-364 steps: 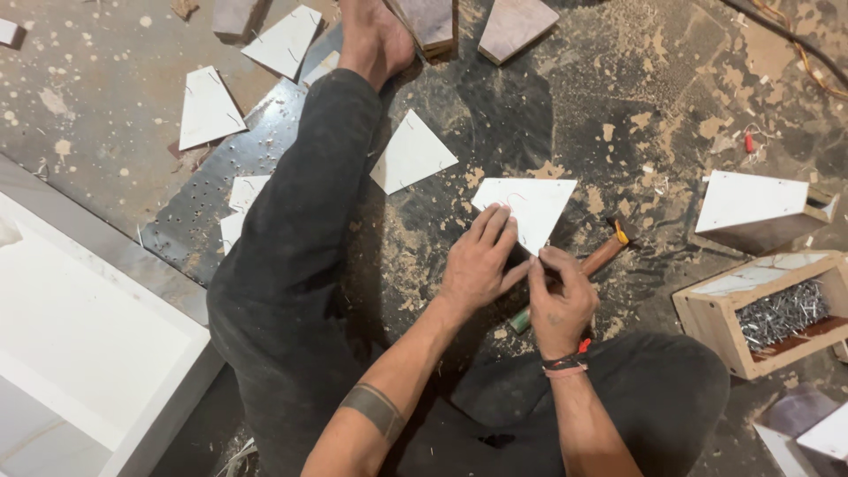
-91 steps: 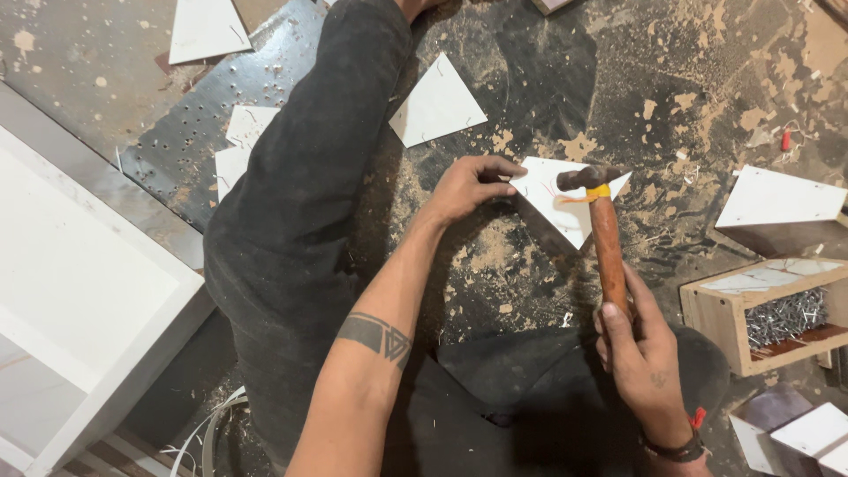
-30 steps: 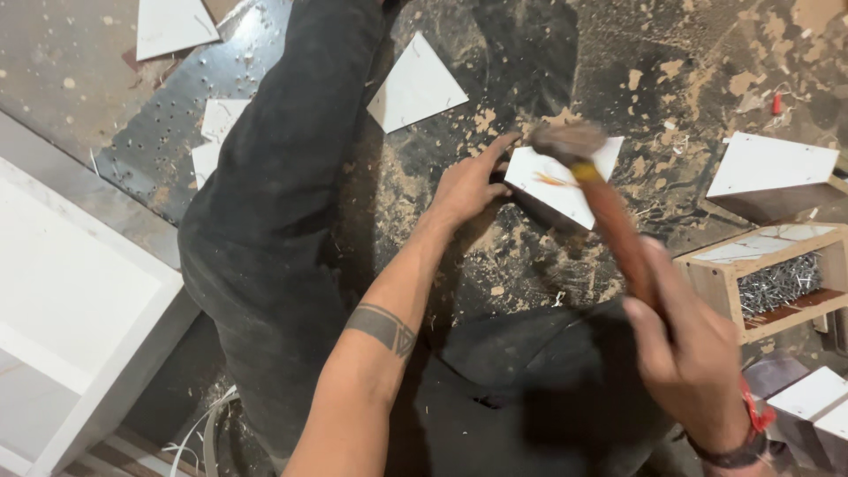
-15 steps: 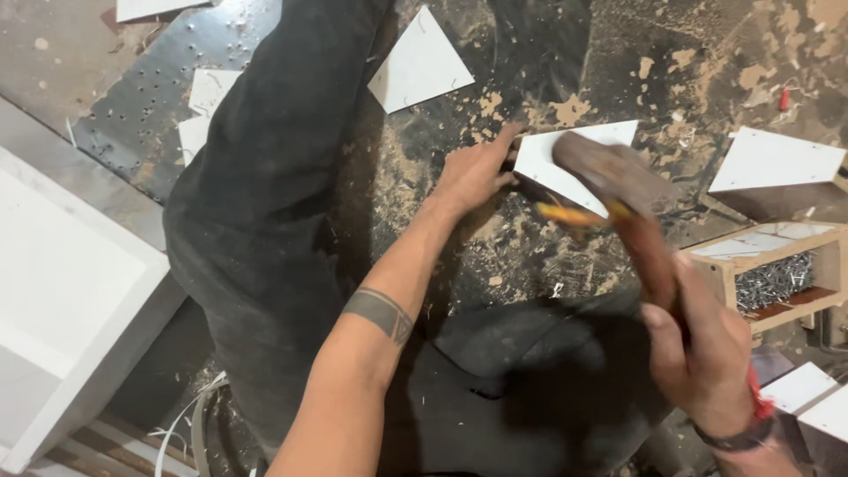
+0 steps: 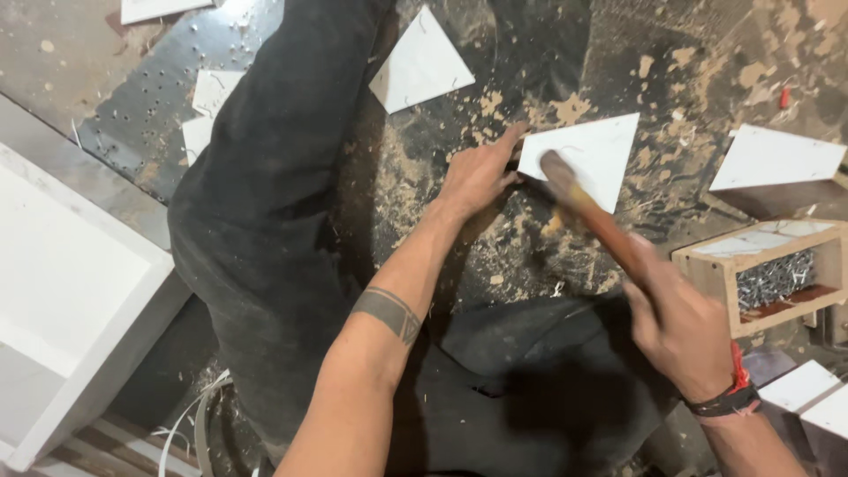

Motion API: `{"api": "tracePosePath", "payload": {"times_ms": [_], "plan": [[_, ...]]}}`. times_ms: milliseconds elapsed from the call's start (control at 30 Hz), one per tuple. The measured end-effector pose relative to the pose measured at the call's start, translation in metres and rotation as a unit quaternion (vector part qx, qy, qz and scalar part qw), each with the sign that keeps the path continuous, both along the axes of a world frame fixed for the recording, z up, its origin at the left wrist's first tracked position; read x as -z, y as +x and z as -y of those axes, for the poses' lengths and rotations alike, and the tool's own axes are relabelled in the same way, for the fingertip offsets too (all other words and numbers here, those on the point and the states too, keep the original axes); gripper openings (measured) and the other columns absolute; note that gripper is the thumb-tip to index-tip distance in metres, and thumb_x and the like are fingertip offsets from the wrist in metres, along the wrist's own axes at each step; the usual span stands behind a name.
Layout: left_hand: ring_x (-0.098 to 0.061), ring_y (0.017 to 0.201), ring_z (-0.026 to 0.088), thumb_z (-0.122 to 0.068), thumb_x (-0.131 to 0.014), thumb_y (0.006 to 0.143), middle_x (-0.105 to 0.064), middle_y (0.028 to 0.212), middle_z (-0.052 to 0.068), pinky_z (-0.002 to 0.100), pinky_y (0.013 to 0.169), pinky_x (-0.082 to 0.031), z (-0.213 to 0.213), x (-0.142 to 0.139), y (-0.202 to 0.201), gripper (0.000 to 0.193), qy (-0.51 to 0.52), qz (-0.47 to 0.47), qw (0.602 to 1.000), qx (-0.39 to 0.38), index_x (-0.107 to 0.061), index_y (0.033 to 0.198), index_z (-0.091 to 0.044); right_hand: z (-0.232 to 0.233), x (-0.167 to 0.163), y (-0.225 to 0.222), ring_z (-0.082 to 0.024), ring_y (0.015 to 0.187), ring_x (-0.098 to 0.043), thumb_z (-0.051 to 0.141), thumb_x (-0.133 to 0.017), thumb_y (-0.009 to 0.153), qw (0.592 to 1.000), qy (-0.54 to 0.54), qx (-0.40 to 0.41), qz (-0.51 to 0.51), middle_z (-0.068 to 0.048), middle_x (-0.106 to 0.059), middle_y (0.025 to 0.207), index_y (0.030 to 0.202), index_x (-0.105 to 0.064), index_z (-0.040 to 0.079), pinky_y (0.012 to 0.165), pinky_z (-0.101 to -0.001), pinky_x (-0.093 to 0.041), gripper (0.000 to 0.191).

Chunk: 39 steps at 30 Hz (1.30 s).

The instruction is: The person sits on the workshop floor and hammers nails into small white triangular wooden pieces, working on one piece at a time. They pick up a piece, position it, drive nails with a hammer, and set the finished piece aside among others on the floor.

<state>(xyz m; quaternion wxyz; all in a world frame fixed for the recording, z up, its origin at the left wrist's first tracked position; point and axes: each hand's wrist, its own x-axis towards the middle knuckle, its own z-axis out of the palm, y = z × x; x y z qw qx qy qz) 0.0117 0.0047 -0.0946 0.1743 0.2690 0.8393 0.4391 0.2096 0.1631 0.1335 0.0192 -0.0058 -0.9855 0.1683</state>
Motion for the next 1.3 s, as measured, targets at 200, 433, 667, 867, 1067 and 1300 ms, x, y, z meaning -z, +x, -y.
{"api": "tracePosePath", "payload": {"times_ms": [200, 433, 667, 867, 1067, 1300], "plan": [[-0.073, 0.087, 0.037, -0.021, -0.077, 0.089, -0.077, 0.095, 0.016, 0.051, 0.072, -0.056, 0.004, -0.01, 0.01, 0.065, -0.016, -0.026, 1.0, -0.005, -0.042, 0.144, -0.016, -0.017, 0.008, 0.005, -0.041, 0.086, -0.07, 0.025, -0.065, 0.1, 0.982, 0.068, 0.1, 0.142, -0.021, -0.072, 0.099, 0.156, -0.056, 0.017, 0.072, -0.0465, -0.053, 0.057], [-0.077, 0.084, 0.03, -0.017, -0.069, 0.091, -0.076, 0.1, 0.014, 0.044, 0.075, -0.06, 0.004, -0.015, -0.006, 0.062, -0.049, 0.058, 0.997, 0.019, -0.043, 0.147, -0.022, -0.028, 0.006, 0.037, -0.032, 0.1, -0.071, 0.023, -0.06, 0.104, 0.983, -0.087, 0.153, 0.059, -0.021, -0.071, 0.117, 0.154, -0.053, 0.01, 0.087, -0.0395, -0.053, 0.052], [-0.072, 0.095, 0.038, -0.022, -0.076, 0.09, -0.077, 0.104, 0.014, 0.051, 0.08, -0.056, 0.017, -0.008, -0.011, 0.067, -0.054, -0.011, 0.997, 0.047, -0.04, 0.147, -0.022, -0.02, -0.016, 0.053, -0.033, 0.085, -0.071, 0.023, -0.058, 0.103, 0.997, -0.063, 0.049, -0.013, -0.02, -0.071, 0.116, 0.147, -0.053, 0.009, 0.071, -0.0349, -0.055, 0.047], [-0.072, 0.098, 0.039, -0.021, -0.076, 0.087, -0.077, 0.106, 0.014, 0.052, 0.079, -0.055, 0.015, -0.006, -0.007, 0.067, 0.01, -0.033, 0.999, 0.034, -0.041, 0.144, -0.019, -0.017, -0.04, 0.032, -0.04, 0.074, -0.07, 0.02, -0.067, 0.099, 0.971, 0.113, 0.137, 0.158, -0.021, -0.072, 0.085, 0.15, -0.06, 0.01, 0.062, -0.0423, -0.054, 0.052], [-0.073, 0.094, 0.039, -0.022, -0.076, 0.089, -0.077, 0.104, 0.015, 0.052, 0.079, -0.056, 0.011, -0.004, -0.007, 0.064, -0.032, -0.016, 0.999, 0.029, -0.042, 0.143, -0.021, -0.019, -0.031, 0.049, -0.035, 0.074, -0.07, 0.024, -0.06, 0.101, 0.997, -0.013, 0.071, -0.006, -0.022, -0.07, 0.1, 0.149, -0.051, 0.014, 0.066, -0.0409, -0.053, 0.049], [-0.073, 0.092, 0.039, -0.018, -0.072, 0.093, -0.076, 0.1, 0.019, 0.05, 0.082, -0.056, 0.006, -0.001, -0.006, 0.065, -0.077, 0.013, 0.997, 0.018, -0.039, 0.149, -0.021, -0.038, -0.005, 0.048, -0.02, 0.07, -0.066, 0.02, -0.06, 0.101, 0.978, -0.061, 0.167, 0.111, -0.014, -0.068, 0.081, 0.144, -0.057, 0.005, 0.064, -0.0318, -0.049, 0.045]]}}
